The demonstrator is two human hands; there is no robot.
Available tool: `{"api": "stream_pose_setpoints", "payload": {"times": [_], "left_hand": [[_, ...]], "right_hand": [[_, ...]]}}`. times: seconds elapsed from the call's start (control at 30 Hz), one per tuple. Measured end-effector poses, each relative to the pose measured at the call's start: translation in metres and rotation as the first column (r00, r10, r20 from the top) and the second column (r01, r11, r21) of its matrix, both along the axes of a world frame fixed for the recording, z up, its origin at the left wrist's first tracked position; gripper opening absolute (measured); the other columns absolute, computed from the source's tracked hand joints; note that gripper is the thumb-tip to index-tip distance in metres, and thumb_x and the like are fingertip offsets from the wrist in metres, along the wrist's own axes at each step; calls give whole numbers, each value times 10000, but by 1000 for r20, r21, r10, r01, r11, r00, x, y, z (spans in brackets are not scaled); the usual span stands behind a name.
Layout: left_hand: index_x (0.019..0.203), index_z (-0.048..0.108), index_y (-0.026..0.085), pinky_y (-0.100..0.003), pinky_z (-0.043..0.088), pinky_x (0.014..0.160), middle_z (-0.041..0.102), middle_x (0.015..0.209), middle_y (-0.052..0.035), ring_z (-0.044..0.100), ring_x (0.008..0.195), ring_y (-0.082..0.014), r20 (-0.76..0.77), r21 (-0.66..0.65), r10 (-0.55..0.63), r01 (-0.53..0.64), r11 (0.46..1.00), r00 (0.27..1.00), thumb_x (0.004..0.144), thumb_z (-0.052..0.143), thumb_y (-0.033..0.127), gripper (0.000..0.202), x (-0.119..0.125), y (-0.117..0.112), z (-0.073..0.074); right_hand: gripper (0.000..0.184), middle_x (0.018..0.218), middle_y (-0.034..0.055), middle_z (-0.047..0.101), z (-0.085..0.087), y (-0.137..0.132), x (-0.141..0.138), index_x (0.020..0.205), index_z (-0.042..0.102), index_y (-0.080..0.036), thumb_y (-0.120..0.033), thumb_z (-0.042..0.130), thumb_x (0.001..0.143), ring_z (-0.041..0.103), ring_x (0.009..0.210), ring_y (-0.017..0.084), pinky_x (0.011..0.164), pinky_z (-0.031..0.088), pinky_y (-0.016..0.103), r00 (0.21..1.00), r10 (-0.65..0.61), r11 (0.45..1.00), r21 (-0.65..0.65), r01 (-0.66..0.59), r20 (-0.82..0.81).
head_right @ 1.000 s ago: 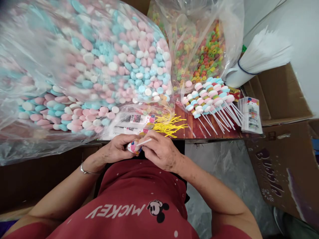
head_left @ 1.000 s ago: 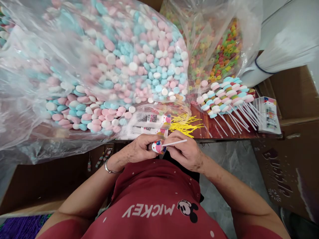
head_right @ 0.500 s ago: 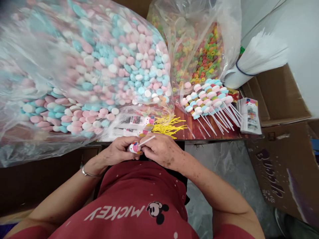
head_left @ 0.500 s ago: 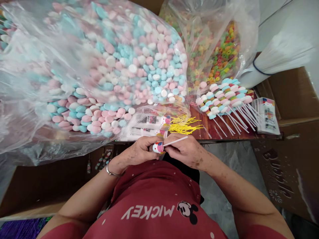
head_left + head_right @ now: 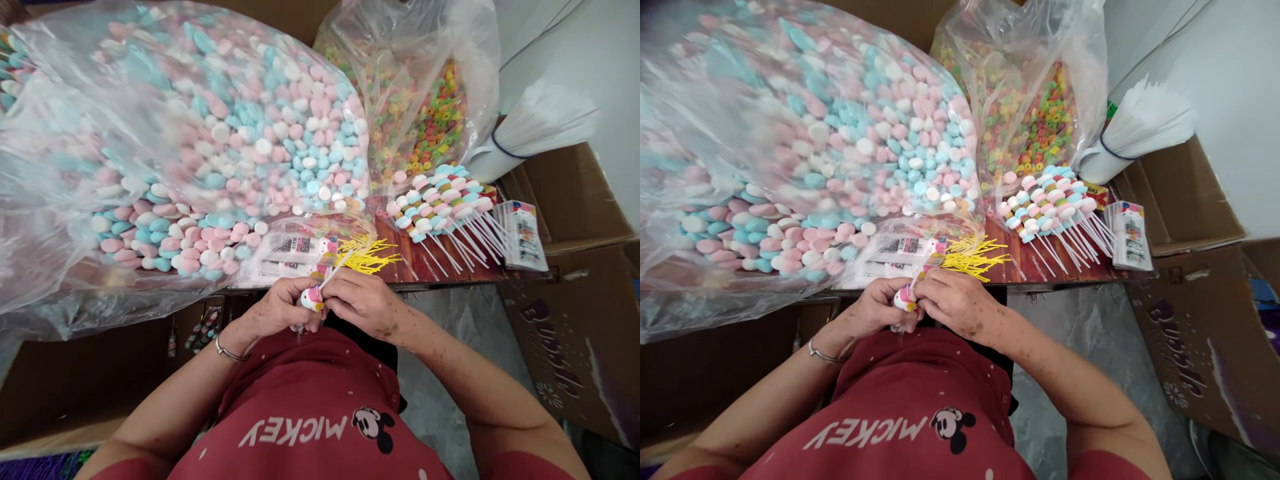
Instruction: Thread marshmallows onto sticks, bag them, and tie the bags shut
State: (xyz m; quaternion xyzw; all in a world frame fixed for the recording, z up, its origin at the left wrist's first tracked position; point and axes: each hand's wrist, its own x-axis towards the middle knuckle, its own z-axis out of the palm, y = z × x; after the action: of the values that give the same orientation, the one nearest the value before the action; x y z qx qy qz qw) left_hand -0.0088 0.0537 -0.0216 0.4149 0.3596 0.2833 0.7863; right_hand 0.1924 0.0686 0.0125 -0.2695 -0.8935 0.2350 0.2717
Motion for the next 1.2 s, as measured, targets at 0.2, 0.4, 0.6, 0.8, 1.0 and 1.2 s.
{"api": "stream_pose_setpoints", "payload": {"times": [0.2,0.4,0.6,0.8,1.0,1.2], "left_hand": [[838,671,124,-184,435,462,650,546,14,554,458,-89,-81,-17,57,-58,998,995,629,761,172,233,2,2,4],[826,636,140,-183,423,446,649,539,15,544,441,-91,-53,-16,22,-23,1000,998,633,763,185,235,6,3,6],[863,640,136,-183,411,437,640,607,9,540,452,-86,66,6,-22,22,1000,998,655,793,253,284,5,3,2],[879,639,133,-189,405,448,629,632,3,532,459,-81,65,51,-31,27,998,997,680,797,275,291,4,3,-1],[937,610,158,-185,412,475,608,644,35,539,497,-82,-9,79,48,-47,996,999,689,761,230,298,6,4,5],[1050,570,174,-184,415,505,576,693,41,514,541,-75,3,124,39,-39,991,999,727,762,277,390,13,-1,2]], "right_hand": [[234,739,52,601,-6,-2,-6,816,586,-155,-100,392,933,548,700,165,626,447,276,987,-130,921,380,85,94],[170,679,7,539,-18,1,-9,781,511,-205,-78,411,834,485,634,148,568,386,260,980,-195,887,422,189,-28],[174,720,-16,496,-18,3,-5,837,431,-233,-63,405,814,456,645,133,578,392,243,963,-90,981,144,129,-255],[125,755,-3,501,-13,-1,-3,831,434,-229,-117,409,881,478,697,138,639,436,271,895,-106,992,-104,67,-434],[70,826,8,519,-5,0,2,943,523,-215,-183,524,880,473,704,135,647,438,274,916,-131,982,-174,68,-380],[12,788,-9,522,-3,5,5,902,509,-212,-205,514,893,503,710,124,656,445,259,881,-294,931,-320,176,-372]]}}
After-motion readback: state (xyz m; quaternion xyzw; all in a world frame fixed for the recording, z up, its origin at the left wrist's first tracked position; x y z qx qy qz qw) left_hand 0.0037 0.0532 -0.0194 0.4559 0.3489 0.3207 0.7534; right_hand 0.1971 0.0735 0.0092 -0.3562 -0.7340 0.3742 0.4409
